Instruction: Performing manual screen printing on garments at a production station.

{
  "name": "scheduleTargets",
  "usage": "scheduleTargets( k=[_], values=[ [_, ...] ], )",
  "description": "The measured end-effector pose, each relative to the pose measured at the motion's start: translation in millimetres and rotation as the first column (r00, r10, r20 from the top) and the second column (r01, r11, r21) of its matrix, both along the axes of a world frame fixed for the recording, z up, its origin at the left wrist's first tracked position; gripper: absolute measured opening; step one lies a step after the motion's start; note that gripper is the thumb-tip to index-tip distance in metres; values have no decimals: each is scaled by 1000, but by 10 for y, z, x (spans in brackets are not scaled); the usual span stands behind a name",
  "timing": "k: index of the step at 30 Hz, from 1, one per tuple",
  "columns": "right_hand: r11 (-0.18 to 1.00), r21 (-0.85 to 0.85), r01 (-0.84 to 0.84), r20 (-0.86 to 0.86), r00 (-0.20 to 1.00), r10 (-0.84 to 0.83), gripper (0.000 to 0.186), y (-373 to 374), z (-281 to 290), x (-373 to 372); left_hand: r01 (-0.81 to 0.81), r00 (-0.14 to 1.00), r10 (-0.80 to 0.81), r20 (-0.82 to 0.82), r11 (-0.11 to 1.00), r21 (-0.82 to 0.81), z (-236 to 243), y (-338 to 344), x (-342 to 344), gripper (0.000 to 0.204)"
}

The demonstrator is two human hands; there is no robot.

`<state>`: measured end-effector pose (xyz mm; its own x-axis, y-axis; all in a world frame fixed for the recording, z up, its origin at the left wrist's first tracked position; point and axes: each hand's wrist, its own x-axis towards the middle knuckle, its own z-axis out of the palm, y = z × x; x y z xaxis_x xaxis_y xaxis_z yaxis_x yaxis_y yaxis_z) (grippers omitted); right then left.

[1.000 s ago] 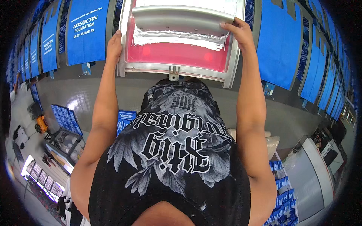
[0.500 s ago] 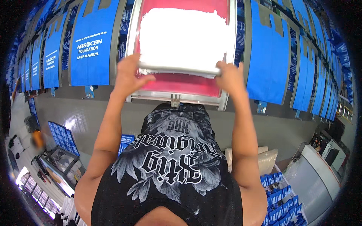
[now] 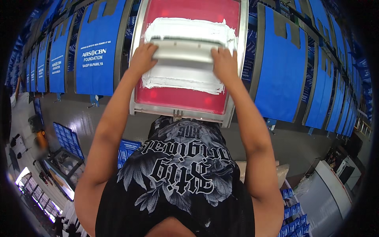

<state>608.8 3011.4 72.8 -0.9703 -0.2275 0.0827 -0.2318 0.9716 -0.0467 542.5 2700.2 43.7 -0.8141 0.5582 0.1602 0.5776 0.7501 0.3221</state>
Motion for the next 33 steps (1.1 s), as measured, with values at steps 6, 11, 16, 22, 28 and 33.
scheduleTargets(
  k=[6, 11, 16, 22, 28, 33],
  values=[
    [960, -266, 89, 303, 953, -5, 34, -189, 507, 1240, -41, 984, 30, 176, 997, 64, 493, -254, 1245, 42],
    [991, -114, 76, 182, 982, -54, 36, 33, 243, 234, -170, 915, 213, 342, 974, -150, 381, 56, 272, 32],
    [995, -29, 92, 268, 960, -81, 34, 333, 387, -927, -131, 968, 160, 191, 979, -157, 512, 346, -880, 38],
    [987, -122, 106, 361, 931, -55, 38, -155, 487, 1072, -69, 968, 60, 243, 997, 29, 245, -360, 1199, 35],
    [994, 83, 65, 183, 980, -79, 36, 140, 137, -290, -196, 952, 220, 214, 972, -128, 316, 122, -236, 28],
    [996, 9, 89, 342, 936, -87, 39, 169, 454, -602, -110, 957, 154, 246, 977, -185, 498, 101, -649, 38]
  ],
)
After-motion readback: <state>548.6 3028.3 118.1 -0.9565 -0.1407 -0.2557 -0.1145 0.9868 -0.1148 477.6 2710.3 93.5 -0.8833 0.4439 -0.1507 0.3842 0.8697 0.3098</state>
